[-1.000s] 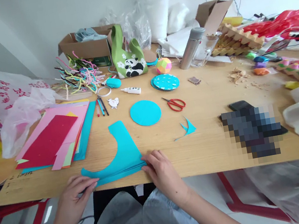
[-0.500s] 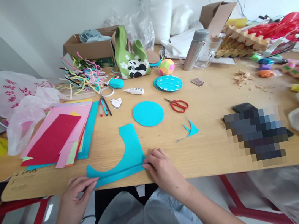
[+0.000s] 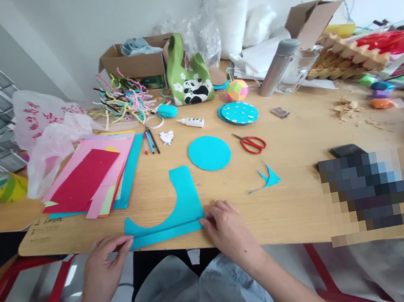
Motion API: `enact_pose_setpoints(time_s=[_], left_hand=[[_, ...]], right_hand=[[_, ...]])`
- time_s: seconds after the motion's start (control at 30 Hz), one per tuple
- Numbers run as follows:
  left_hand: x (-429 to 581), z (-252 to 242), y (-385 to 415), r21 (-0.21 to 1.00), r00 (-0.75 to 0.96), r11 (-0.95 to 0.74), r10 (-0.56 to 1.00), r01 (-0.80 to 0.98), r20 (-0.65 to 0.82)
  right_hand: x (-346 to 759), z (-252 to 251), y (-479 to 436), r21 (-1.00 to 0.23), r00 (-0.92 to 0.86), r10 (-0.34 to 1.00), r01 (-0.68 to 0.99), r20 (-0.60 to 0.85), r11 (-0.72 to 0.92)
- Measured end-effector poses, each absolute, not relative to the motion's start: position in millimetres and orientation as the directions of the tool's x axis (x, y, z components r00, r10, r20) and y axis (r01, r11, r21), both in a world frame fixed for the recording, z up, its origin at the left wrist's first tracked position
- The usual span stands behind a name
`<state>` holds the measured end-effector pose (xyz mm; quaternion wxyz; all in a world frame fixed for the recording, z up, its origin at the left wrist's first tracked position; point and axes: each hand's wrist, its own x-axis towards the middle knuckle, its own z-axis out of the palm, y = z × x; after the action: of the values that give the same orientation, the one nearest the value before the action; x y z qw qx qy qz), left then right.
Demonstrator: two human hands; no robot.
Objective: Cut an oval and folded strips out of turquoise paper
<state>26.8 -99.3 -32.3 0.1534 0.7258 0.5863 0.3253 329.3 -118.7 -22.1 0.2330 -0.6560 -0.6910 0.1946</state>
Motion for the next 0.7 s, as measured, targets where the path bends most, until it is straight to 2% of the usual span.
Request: enact_pose_setpoints(time_s=[0.37,0.57,0.7], left_hand=[[28.4,-30.7,-99.1,0.584,0.097,-0.239,0.96,0.776,0.264],[30.5,-30.3,-98.5,0.651,-0.043,-0.08,0.984,0.755,0.17],[32.6,-29.4,-98.4,0.658,-0.069,-0.059,0.983,0.751,0.167]], right_hand=[[329.4,-27.6,-116.3,-0.495,-0.055,0.992,0.863,0.113,0.104],[329.2,-30.5,-114.8,-0.435,-0.091,0.989,0.891,0.117,0.134],[328.5,-33.0,-114.5,-0.41,-0.097,0.983,0.899,0.154,0.153]])
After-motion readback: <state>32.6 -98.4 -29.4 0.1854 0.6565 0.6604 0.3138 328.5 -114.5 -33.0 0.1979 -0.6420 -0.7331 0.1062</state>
